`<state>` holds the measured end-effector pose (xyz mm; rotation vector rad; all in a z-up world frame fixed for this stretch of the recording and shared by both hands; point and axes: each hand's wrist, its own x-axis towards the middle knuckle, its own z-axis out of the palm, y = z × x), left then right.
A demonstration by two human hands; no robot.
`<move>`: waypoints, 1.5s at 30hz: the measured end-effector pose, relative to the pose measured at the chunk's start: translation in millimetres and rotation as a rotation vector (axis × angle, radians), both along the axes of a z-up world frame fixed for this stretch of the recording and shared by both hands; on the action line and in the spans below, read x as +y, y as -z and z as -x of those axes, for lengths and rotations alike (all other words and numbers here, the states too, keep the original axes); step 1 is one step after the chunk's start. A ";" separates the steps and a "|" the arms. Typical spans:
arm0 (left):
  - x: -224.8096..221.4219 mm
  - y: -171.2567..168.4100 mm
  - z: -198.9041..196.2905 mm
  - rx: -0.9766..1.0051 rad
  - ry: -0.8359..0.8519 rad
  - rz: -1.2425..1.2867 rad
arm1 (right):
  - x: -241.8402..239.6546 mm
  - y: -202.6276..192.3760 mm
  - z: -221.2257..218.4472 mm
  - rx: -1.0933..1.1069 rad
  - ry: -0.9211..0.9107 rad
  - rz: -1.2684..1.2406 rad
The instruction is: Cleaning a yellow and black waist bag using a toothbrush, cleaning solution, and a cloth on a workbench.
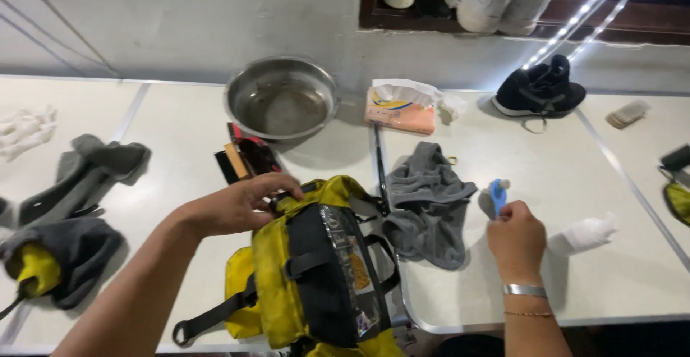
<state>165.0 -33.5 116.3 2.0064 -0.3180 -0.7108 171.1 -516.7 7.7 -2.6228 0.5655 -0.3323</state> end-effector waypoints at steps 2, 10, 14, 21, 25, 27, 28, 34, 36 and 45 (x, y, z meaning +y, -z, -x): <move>-5.8 3.1 4.0 -0.075 0.076 -0.075 | 6.8 -16.9 7.4 0.087 0.002 -0.025; -15.7 34.3 15.8 -0.468 -0.066 0.018 | 131.4 -88.1 112.3 -0.136 -0.334 -0.291; -22.0 35.7 28.0 -0.692 -0.154 0.063 | 187.4 -31.5 178.9 -0.192 -0.833 -0.081; -0.7 37.5 58.7 -0.652 -0.320 0.211 | 182.7 -21.8 167.1 -0.095 -0.994 0.145; 8.9 44.3 73.1 -0.554 -0.448 0.542 | 190.1 -72.2 146.1 -0.354 -0.979 0.027; 13.6 50.9 86.2 -0.479 -0.489 0.701 | 185.8 -92.1 132.2 -0.438 -1.107 -0.029; 14.2 52.6 91.1 -0.503 -0.532 0.740 | 182.4 -98.7 123.1 -0.491 -1.205 -0.052; 2.3 62.7 122.7 -0.588 -0.671 0.751 | 168.2 -91.0 61.7 -0.599 -1.410 -0.100; -1.4 66.3 127.1 -0.610 -0.698 0.720 | 168.7 -97.0 57.4 -0.579 -1.451 -0.174; -9.5 32.9 167.9 -0.460 -0.720 0.970 | 127.9 -83.3 103.3 0.171 -1.231 -0.402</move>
